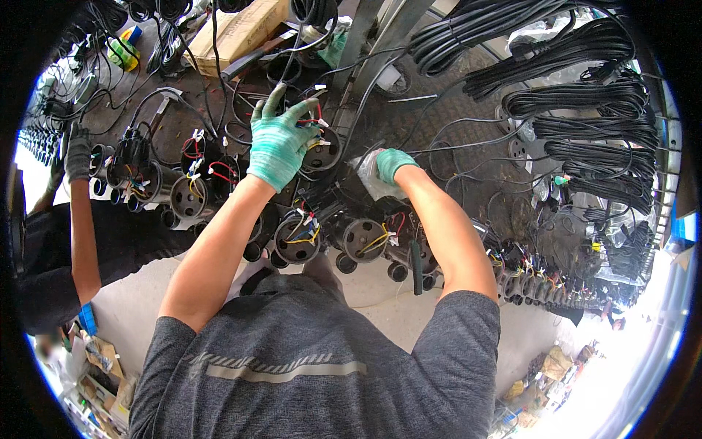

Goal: The person assembles small electronic components on a workbench, using pliers to strip and crimp wires. They connect wires to black cylindrical housings and secure them with zip ties, working methodically through a row of units.

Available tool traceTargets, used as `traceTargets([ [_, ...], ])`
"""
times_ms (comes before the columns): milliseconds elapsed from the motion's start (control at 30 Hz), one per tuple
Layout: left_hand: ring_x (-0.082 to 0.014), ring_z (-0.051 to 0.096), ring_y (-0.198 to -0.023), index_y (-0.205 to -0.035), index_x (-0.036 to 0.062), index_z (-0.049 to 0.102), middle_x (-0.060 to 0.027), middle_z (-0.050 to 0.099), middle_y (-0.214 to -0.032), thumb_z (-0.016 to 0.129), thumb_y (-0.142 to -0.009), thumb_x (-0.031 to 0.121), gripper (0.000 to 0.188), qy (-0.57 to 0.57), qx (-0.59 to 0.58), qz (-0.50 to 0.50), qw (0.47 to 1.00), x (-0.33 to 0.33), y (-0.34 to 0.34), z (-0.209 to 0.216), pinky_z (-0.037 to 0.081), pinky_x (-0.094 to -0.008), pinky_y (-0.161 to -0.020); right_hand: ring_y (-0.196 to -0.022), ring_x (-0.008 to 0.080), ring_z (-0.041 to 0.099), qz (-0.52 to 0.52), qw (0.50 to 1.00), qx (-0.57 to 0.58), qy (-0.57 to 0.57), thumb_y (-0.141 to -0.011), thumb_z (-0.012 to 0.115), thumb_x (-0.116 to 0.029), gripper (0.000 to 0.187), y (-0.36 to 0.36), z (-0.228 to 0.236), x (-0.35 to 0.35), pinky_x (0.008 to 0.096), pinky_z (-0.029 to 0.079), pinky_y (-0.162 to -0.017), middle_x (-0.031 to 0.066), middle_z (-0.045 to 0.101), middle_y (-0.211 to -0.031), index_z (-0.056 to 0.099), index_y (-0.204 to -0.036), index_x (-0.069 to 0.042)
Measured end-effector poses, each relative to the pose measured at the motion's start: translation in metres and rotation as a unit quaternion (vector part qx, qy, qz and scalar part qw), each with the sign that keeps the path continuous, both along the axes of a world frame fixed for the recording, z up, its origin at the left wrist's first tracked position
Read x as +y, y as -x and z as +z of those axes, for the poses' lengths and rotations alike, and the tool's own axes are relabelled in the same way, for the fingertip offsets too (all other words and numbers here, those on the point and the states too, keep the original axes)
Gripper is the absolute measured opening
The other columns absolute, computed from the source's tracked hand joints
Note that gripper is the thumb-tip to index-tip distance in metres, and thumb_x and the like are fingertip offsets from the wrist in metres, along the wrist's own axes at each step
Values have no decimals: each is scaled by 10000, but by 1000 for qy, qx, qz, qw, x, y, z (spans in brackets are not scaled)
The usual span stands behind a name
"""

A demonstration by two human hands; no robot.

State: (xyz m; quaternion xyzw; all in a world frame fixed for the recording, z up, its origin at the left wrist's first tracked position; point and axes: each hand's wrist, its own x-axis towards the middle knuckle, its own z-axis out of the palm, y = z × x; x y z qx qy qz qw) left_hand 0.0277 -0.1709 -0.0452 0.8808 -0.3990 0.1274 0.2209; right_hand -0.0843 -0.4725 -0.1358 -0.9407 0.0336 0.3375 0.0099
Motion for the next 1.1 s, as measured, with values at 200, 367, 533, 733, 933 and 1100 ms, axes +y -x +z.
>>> traceTargets([
  [200,-380,382,-1557,-1049,353,866,112,657,-1486,885,-780,346,269,12,10,10,1000,-3,0,-1,239,-571,-1243,-1084,447,732,-42,999,12,-15,-869,699,-212,384,3,24,1,513,592,-903,281,753,-1137,728,-1170,26],
  [367,-384,379,-1552,-1074,347,862,116,662,-1478,898,-770,341,306,1,17,2,1000,-2,0,4,243,-574,-1240,-1020,449,729,-96,989,-95,-60,-848,763,-220,326,8,66,-1,506,585,-870,242,759,-1062,680,-1097,-24],
  [533,-384,383,-1548,-1082,365,856,118,655,-1486,905,-764,342,322,8,11,7,1000,-2,0,3,245,-580,-1239,-955,350,765,-247,908,-207,-268,-963,706,-76,329,25,103,27,443,599,-855,231,766,-1104,672,-1288,-46],
  [733,-382,376,-1552,-1080,385,852,130,650,-1482,891,-787,350,298,-4,15,8,1000,-2,0,4,229,-580,-1245,-907,109,685,-236,825,-299,-418,-1057,631,-54,197,31,134,86,280,561,-813,64,766,-1083,717,-1234,-64],
  [933,-388,377,-1550,-1071,386,852,122,653,-1474,869,-815,320,265,0,13,10,1000,-2,-1,3,232,-588,-1240,-870,57,644,-373,675,-418,-480,-1024,730,-67,135,9,107,136,251,534,-796,-7,748,-992,741,-1159,-59],
  [1100,-393,379,-1548,-1068,375,853,112,658,-1468,869,-802,313,274,-2,9,9,1000,-1,-1,6,242,-593,-1236,-856,63,652,-440,652,-420,-453,-1005,759,-57,147,-1,100,153,249,538,-793,7,757,-980,740,-1148,-30],
])
